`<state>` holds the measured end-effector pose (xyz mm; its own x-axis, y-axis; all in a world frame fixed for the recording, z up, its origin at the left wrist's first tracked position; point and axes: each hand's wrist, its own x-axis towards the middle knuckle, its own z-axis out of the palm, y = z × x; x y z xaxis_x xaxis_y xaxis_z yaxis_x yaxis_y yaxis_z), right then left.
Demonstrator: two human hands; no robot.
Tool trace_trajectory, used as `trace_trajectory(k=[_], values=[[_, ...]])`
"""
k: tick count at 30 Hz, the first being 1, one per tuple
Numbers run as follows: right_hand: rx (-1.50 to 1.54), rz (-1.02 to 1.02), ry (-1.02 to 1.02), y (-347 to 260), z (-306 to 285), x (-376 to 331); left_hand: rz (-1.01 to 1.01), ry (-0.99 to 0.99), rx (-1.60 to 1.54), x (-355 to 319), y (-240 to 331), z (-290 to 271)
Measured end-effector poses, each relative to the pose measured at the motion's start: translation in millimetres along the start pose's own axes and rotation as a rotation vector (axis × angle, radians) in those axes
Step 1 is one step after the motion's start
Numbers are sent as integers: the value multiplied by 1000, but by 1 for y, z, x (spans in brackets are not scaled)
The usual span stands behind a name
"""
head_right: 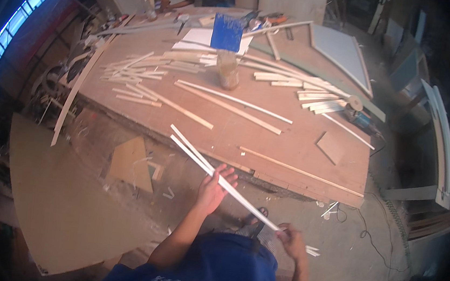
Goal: The person repeatedly picks up thin wooden strips from a workbench, aligns them, and places them back down. They occasionally move larger boards and retrieve additional strips from a nearby rack. The task involves organizing and preparing wooden pieces for further assembly.
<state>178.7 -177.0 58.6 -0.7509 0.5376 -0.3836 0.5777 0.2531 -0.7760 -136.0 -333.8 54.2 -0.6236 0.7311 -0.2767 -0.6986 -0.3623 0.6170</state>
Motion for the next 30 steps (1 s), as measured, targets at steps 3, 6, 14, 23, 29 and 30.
trace_trajectory(k=[3,6,14,23,29,30], values=[[-139,-45,16,7,-54,27,-7,46,7,17,-5,14],[-178,-123,112,23,-82,47,-4,121,33,34,-14,11],[-237,-105,269,21,-124,80,-84,95,182,85,-38,3],[-525,-177,380,56,-138,118,-79,235,215,118,-38,-34],[-673,-223,495,75,-118,134,-49,321,271,130,-39,-58],[-680,-241,505,79,-115,138,-44,331,311,130,-38,-55]])
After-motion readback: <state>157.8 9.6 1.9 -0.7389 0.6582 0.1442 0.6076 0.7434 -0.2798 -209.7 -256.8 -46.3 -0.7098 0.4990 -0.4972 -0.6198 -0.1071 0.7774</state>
